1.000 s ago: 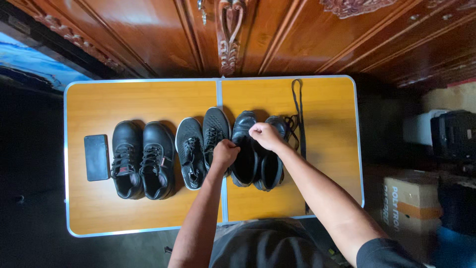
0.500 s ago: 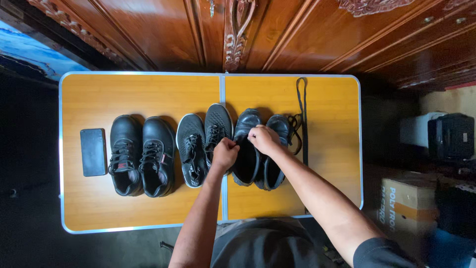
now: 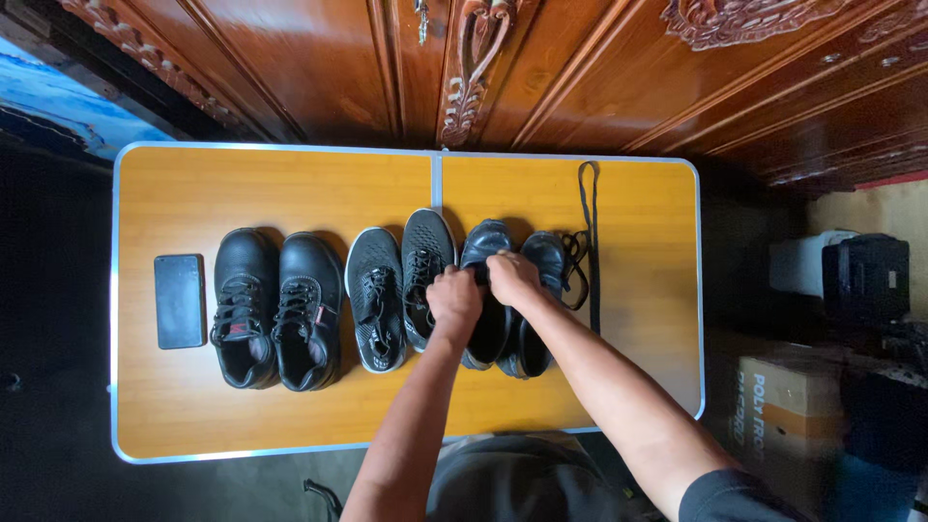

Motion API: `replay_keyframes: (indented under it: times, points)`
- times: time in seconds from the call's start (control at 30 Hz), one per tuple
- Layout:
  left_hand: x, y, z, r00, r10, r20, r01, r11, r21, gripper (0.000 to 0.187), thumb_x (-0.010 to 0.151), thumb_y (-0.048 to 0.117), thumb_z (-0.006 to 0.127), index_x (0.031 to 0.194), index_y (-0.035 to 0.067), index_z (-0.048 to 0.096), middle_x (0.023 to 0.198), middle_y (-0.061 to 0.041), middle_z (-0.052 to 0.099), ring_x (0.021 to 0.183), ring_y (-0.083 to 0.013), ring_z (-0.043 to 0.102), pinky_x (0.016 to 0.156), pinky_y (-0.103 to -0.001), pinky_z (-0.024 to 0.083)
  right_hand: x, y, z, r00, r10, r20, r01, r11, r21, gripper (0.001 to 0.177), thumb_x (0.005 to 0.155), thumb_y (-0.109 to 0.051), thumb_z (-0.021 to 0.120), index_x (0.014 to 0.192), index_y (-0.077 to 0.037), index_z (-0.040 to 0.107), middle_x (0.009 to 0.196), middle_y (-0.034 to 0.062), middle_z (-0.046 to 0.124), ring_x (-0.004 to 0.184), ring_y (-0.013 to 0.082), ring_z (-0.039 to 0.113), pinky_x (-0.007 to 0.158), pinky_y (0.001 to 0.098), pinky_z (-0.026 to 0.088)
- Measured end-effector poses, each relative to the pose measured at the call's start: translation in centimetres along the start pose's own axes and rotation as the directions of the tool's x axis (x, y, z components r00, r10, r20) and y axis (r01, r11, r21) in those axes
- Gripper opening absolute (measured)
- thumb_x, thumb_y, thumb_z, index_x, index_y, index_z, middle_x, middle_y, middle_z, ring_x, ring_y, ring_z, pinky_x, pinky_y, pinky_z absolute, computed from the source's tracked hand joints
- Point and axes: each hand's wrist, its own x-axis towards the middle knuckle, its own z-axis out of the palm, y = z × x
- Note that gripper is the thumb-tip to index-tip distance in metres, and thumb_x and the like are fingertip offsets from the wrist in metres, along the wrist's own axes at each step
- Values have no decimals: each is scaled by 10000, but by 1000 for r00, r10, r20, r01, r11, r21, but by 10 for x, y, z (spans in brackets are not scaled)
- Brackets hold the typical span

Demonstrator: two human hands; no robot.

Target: The person removes laces from three pairs of black shoes on a table and then re-laces each shoe with the appropriate laces. The person threads the laces through the eyelets and ties them, handling each shoe one at a time.

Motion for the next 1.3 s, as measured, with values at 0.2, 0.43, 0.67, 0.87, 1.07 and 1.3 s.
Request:
replay_keyframes:
  times: [0.2, 0.43, 0.67, 0.87, 1.07, 1.3]
  points:
    - [1, -31, 3, 994, -106, -38, 75, 871, -486, 296, 806, 393, 758, 1053, 238, 810, 1100, -106, 748, 1032, -324, 706, 909, -425, 555, -9, 18, 8, 1000, 22, 21, -30, 862, 505, 105, 866, -155, 711, 902, -57, 722, 841, 122, 746, 788, 243, 742, 720, 373, 574]
    - [21, -45, 29, 999, -42, -20, 23, 814, -580, 342, 808, 384, 764, 1089, 193, 803, 1042, -151, 762, 1016, -343, 720, 915, -413, 556, -14, 17, 10, 997, 74, 8, -67, 859, 507, 91, 868, -144, 687, 887, -74, 743, 827, 94, 748, 776, 219, 732, 718, 351, 565]
    - [32, -53, 48, 1000, -2, -21, -12, 749, -662, 372, 794, 316, 772, 1122, 141, 766, 1052, -134, 770, 1023, -293, 736, 916, -384, 556, -17, 7, 5, 993, 51, -108, -7, 930, 367, 83, 839, -170, 720, 824, -109, 774, 812, 117, 714, 803, 303, 692, 736, 416, 554]
    - [42, -59, 65, 999, 33, -40, -51, 728, -683, 348, 809, 311, 771, 1104, 127, 788, 1013, -157, 773, 966, -294, 754, 872, -366, 569, -21, -4, 12, 958, 141, -248, -50, 939, 340, 49, 809, -170, 745, 799, -148, 788, 887, 125, 689, 880, 330, 680, 797, 440, 558]
    - [30, -57, 56, 995, 51, -90, -100, 704, -703, 332, 805, 322, 783, 1065, 116, 799, 985, -160, 778, 923, -282, 771, 845, -354, 576, -22, -15, 18, 925, 315, -215, -252, 928, 273, 66, 794, -186, 755, 758, -192, 810, 961, 87, 685, 992, 306, 656, 840, 448, 546]
    - [-5, -34, 10, 998, -60, 8, 53, 792, -609, 311, 824, 333, 736, 1097, 202, 806, 1083, -133, 755, 1013, -328, 707, 898, -411, 539, -17, -29, 27, 835, 543, -89, -512, 826, 234, 98, 809, -284, 756, 869, -247, 823, 1224, 24, 597, 1163, 352, 544, 985, 465, 486]
